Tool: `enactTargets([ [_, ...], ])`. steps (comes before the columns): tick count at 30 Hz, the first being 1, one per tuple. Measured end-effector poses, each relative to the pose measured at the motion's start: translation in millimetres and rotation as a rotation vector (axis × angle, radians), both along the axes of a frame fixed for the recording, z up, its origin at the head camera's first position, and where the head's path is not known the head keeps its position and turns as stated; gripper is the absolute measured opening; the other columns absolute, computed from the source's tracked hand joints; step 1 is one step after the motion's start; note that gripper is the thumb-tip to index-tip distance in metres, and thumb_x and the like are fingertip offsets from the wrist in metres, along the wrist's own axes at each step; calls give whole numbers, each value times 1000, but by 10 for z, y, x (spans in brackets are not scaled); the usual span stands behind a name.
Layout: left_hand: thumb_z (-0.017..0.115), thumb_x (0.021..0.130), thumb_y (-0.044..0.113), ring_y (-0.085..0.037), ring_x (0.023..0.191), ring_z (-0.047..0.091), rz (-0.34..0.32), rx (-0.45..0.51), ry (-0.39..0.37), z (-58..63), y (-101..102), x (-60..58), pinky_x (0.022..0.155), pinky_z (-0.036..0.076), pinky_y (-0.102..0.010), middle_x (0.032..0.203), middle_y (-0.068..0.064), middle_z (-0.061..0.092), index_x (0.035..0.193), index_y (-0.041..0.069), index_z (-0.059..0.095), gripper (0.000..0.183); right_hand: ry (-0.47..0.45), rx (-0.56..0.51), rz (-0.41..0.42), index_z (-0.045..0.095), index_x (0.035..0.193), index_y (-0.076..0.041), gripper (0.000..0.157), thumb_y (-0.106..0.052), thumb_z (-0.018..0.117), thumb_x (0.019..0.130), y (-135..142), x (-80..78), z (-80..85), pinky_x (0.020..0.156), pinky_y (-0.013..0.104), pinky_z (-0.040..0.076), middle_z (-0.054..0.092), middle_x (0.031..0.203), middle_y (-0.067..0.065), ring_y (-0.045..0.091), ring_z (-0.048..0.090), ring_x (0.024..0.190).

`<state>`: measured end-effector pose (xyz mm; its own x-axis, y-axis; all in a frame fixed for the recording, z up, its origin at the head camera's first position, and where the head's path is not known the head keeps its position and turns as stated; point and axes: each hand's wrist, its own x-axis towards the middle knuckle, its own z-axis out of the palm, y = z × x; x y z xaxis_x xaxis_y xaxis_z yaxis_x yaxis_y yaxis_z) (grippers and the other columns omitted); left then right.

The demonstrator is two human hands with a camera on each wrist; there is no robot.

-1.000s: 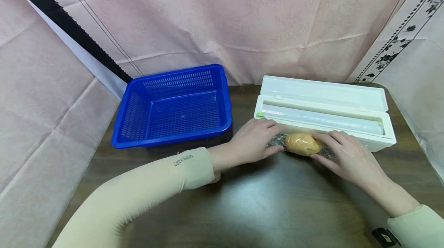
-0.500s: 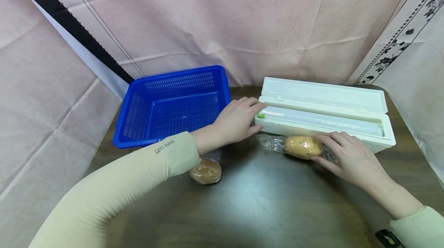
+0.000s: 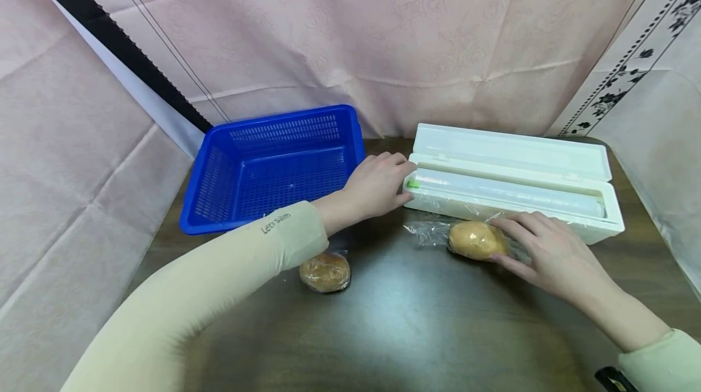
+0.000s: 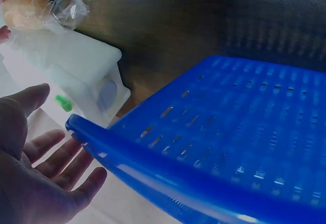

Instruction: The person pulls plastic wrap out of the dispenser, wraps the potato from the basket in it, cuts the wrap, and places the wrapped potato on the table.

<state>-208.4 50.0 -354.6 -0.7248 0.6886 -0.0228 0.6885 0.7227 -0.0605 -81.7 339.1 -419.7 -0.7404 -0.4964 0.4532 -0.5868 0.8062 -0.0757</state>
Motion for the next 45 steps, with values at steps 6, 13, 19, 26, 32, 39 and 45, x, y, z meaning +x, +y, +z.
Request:
enactTargets([
  [6,61,87,55,-16,103,56,45,11,-23,-36,56,-6,85,47,-35,116,3,59,125,22,58,51,2,-7,38,66,120,-12,60,-55,69,78,-19,16,-1,73,43,44,63,104,1,21,60,85],
  [13,58,87,60,-16,105,55,66,14,-35,-72,124,2,85,47,-35,117,3,58,124,21,58,54,12,-31,81,67,117,-10,57,-54,68,80,-44,15,4,78,37,39,62,102,-2,18,58,87],
  [19,57,87,62,-15,102,55,88,38,-41,-115,155,4,81,47,-33,116,4,57,122,21,58,54,20,-26,75,67,118,-11,57,-52,70,79,-79,15,40,76,40,41,63,103,-2,19,59,87],
  [26,55,86,65,-14,103,56,130,66,-46,-202,159,22,81,49,-33,118,3,56,127,20,56,60,9,-30,63,65,121,-11,58,-53,67,82,-150,-50,140,79,43,43,64,103,2,24,60,89],
  [32,57,83,67,-15,105,56,172,106,-30,-258,151,35,82,49,-33,120,2,56,127,19,55,65,9,-33,83,65,120,-8,55,-47,69,82,-267,-220,293,83,46,42,64,105,5,28,60,93],
  [39,60,80,69,-16,96,59,214,146,-42,-264,183,47,77,50,-32,113,1,57,121,18,58,66,45,-46,138,64,121,-8,50,-40,69,83,-405,-463,443,82,49,44,65,105,7,30,60,93],
  [45,59,82,67,-13,93,60,251,117,-74,-229,254,82,76,53,-29,111,0,59,119,15,61,64,34,-42,160,65,120,-9,47,-31,74,79,-534,-666,503,81,48,44,66,102,6,28,60,92],
])
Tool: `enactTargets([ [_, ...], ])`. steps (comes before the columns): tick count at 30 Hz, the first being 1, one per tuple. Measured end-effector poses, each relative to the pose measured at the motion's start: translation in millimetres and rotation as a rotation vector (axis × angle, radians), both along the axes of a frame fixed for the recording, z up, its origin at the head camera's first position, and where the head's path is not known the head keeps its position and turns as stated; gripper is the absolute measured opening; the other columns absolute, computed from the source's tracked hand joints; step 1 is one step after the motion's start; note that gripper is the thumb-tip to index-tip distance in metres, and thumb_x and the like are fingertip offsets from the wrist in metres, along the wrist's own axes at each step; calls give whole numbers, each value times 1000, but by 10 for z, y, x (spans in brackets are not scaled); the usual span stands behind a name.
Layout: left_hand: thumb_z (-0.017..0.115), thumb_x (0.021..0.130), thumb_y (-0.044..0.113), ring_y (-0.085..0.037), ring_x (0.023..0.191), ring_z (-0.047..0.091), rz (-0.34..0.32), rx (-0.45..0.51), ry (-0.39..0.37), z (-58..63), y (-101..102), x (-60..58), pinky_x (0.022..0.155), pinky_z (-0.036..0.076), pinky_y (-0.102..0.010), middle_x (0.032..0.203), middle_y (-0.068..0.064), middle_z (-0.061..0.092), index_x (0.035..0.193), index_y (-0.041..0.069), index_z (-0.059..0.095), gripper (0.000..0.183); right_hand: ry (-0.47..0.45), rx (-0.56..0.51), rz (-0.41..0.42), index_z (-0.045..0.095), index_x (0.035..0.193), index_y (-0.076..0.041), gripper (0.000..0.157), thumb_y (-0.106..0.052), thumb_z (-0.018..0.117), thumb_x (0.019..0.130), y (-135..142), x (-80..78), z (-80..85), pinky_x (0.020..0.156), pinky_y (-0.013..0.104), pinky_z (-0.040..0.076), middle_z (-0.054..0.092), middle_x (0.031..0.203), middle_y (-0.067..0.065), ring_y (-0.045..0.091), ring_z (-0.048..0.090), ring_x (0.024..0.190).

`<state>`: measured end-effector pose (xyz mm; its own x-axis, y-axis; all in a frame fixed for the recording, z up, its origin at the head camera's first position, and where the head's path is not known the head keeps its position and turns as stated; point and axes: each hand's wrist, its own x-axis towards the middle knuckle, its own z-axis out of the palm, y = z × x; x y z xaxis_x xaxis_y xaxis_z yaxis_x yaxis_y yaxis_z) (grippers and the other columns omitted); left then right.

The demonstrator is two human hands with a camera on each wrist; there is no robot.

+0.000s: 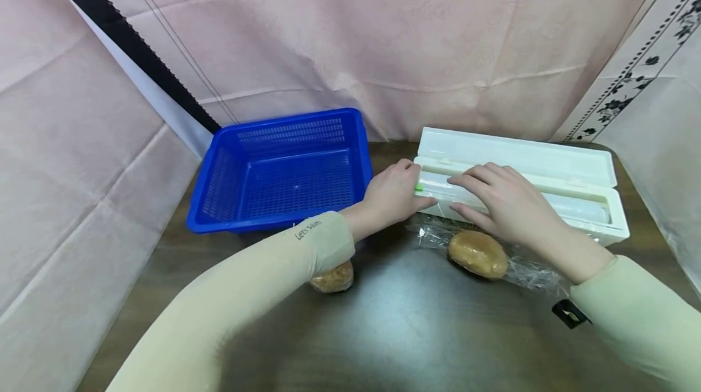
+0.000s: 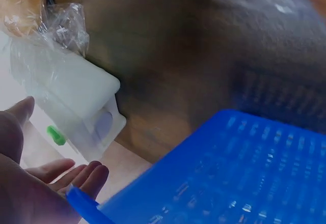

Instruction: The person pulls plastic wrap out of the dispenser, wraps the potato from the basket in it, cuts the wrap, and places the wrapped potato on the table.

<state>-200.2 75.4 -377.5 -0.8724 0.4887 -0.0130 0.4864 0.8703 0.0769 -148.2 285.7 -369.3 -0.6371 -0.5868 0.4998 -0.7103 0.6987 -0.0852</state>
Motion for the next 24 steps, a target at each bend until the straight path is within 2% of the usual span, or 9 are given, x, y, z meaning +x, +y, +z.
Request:
enactTargets([
  [5,61,84,63,-13,88,63,50,7,-7,-23,50,47,71,53,-30,102,0,61,112,13,62,57,-17,-4,4,68,116,-9,42,-24,77,77,-102,-139,12,82,46,44,66,100,5,28,60,92],
  [13,65,85,55,-15,84,67,96,71,-28,-85,82,50,70,54,-31,98,-1,67,107,13,62,48,-23,9,68,71,104,-9,29,-20,77,78,-253,-364,-42,80,45,45,67,93,4,27,60,89],
  [24,68,86,48,-15,83,68,105,143,-23,-117,73,39,70,54,-30,94,3,68,97,16,61,35,-46,16,128,71,87,-11,12,-13,76,77,-388,-524,-158,71,39,45,63,81,0,19,54,75],
])
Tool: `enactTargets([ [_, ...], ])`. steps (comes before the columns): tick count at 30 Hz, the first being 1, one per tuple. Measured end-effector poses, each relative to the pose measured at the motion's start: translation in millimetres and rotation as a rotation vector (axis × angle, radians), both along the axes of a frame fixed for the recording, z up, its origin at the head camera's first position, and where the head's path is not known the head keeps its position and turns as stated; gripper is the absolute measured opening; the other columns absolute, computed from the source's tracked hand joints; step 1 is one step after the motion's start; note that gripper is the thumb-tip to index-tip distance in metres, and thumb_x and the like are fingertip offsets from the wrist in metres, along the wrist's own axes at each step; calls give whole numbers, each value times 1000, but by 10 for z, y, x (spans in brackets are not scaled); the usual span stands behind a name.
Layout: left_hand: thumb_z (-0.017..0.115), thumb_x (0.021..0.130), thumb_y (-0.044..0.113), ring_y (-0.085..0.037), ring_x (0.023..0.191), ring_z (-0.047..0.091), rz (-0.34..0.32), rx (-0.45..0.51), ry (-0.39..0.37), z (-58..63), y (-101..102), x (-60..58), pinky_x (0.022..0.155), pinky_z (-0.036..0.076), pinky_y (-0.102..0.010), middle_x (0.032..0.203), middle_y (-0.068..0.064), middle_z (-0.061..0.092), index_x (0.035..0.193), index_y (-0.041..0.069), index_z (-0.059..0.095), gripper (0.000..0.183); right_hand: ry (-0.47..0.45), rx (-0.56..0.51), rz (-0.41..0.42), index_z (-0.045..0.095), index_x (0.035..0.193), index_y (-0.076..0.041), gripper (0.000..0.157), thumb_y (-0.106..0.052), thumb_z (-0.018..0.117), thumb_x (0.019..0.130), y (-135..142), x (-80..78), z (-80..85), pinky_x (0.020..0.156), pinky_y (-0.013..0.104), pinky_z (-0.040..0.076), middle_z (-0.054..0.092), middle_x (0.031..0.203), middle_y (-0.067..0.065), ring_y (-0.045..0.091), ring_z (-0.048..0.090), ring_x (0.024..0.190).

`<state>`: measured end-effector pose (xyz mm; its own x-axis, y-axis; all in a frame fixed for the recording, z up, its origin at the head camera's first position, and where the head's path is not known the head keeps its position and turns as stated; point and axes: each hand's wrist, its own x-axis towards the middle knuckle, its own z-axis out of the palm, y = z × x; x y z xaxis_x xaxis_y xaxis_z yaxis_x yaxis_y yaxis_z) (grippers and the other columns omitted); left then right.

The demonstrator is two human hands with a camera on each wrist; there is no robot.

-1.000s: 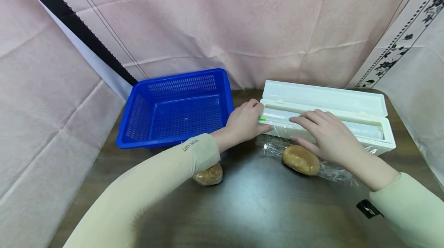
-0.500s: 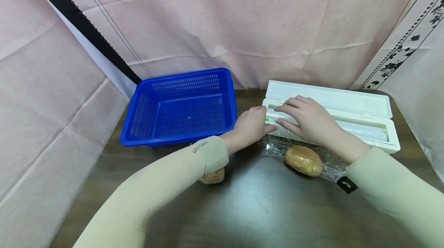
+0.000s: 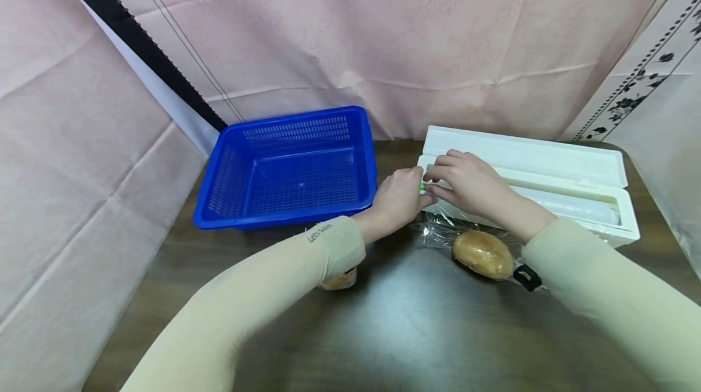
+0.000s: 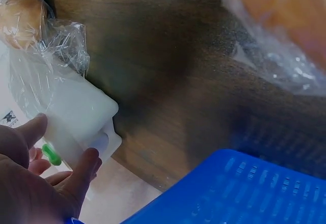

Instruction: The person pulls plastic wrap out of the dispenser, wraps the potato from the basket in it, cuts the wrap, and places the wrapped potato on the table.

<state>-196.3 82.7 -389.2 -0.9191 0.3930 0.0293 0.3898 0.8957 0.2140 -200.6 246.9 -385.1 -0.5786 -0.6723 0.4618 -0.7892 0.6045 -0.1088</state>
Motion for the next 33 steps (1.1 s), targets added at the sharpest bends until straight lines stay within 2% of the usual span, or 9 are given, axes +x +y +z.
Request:
enactTargets([
  [7,70,86,45,-14,84,68,-31,1,21,33,0,4,70,54,-29,95,3,68,97,18,62,30,-4,-5,13,65,80,-12,11,-11,76,76,-37,-60,-31,66,35,41,58,75,-1,16,49,71],
  [14,71,85,44,-12,84,67,-41,-1,15,41,4,-3,69,53,-29,94,4,67,98,19,63,28,-30,23,-12,59,74,-13,15,-10,73,77,-61,-90,-38,63,33,38,53,71,-2,16,45,68],
  [22,72,85,41,-14,80,68,-26,-28,19,27,15,-17,66,54,-30,91,1,68,93,16,64,27,-37,12,-5,66,78,-11,10,-8,74,74,-8,-69,-38,65,37,43,58,73,-2,16,51,69],
  [33,72,83,45,-13,78,67,-47,-79,7,11,3,-55,63,53,-30,91,2,69,92,17,64,30,-44,40,2,65,79,-13,13,-7,74,72,38,-49,-7,62,40,44,58,73,-4,15,52,69],
])
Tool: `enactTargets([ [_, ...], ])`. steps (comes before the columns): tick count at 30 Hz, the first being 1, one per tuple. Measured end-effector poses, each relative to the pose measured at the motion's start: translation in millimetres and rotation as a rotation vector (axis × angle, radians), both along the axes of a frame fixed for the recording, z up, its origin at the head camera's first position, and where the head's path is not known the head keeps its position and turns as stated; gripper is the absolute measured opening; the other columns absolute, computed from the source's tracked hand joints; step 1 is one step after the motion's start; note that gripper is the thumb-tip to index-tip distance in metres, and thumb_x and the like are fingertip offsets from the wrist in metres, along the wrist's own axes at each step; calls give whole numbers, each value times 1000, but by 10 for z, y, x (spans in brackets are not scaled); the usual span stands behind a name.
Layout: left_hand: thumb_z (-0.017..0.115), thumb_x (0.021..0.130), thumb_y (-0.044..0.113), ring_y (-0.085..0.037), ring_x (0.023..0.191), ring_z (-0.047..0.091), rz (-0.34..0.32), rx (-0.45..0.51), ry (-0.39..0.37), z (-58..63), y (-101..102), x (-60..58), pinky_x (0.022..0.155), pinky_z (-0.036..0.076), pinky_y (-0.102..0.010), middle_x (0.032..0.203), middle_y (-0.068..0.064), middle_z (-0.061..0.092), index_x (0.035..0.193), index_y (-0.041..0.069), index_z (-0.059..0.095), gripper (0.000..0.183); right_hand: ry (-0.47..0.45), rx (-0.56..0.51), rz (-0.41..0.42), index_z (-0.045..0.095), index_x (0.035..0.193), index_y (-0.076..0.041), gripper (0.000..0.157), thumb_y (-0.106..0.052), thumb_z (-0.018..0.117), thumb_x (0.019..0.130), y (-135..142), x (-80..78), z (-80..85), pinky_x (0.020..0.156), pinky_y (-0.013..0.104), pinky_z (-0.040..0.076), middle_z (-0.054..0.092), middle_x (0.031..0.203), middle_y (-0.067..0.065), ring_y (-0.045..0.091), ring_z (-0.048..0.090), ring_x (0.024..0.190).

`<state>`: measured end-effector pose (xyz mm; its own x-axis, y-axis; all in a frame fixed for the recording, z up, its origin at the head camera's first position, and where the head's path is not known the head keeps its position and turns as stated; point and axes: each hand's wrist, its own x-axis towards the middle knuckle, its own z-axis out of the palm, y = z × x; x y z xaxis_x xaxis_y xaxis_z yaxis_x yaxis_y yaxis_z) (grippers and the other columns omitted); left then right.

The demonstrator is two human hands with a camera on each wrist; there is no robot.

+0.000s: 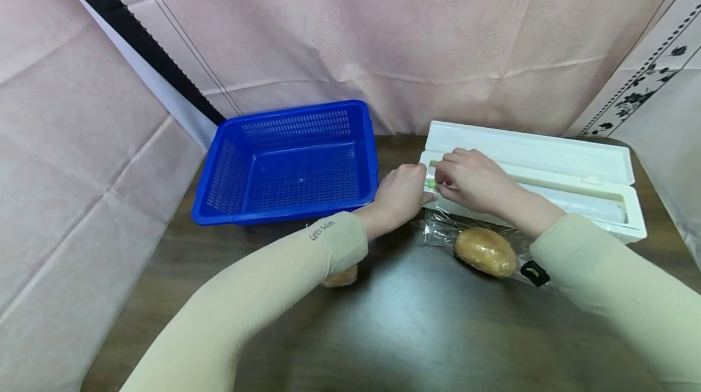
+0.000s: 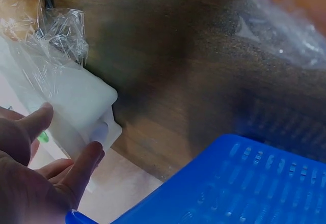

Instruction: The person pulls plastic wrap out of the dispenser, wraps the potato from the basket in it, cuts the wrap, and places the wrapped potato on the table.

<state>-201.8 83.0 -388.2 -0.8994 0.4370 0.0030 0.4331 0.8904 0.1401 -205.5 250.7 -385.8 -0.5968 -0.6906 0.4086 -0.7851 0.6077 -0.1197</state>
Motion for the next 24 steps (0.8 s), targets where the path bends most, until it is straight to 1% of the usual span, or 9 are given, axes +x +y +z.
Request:
enactTargets([
  [5,72,84,44,-14,79,67,-3,-2,-17,24,11,-9,63,53,-31,92,1,70,91,17,66,29,-3,35,-32,65,78,-13,12,-8,74,72,67,41,31,62,41,44,57,72,-5,15,52,69],
  [12,73,83,43,-15,80,68,-11,2,-26,33,-20,-36,65,54,-32,94,0,71,89,16,66,29,-24,93,-102,63,77,-18,15,-10,75,72,297,158,71,63,40,44,55,72,-9,11,51,69],
  [16,73,84,42,-15,81,68,-29,7,-25,33,-12,-37,65,54,-31,94,0,71,88,16,64,28,-2,123,-102,62,75,-20,18,-10,76,70,438,210,99,61,39,44,53,71,-10,11,50,68],
  [19,73,84,42,-14,80,68,-50,4,-21,37,-9,-32,65,54,-31,93,0,71,88,16,64,28,27,152,-94,60,73,-21,20,-9,75,68,572,265,114,60,36,42,50,70,-11,9,48,67],
  [24,73,84,42,-14,79,67,-56,-3,-19,30,-10,-21,64,54,-30,93,0,70,89,15,64,28,47,188,-109,59,73,-23,21,-11,75,66,817,382,114,59,35,41,48,70,-13,8,46,68],
])
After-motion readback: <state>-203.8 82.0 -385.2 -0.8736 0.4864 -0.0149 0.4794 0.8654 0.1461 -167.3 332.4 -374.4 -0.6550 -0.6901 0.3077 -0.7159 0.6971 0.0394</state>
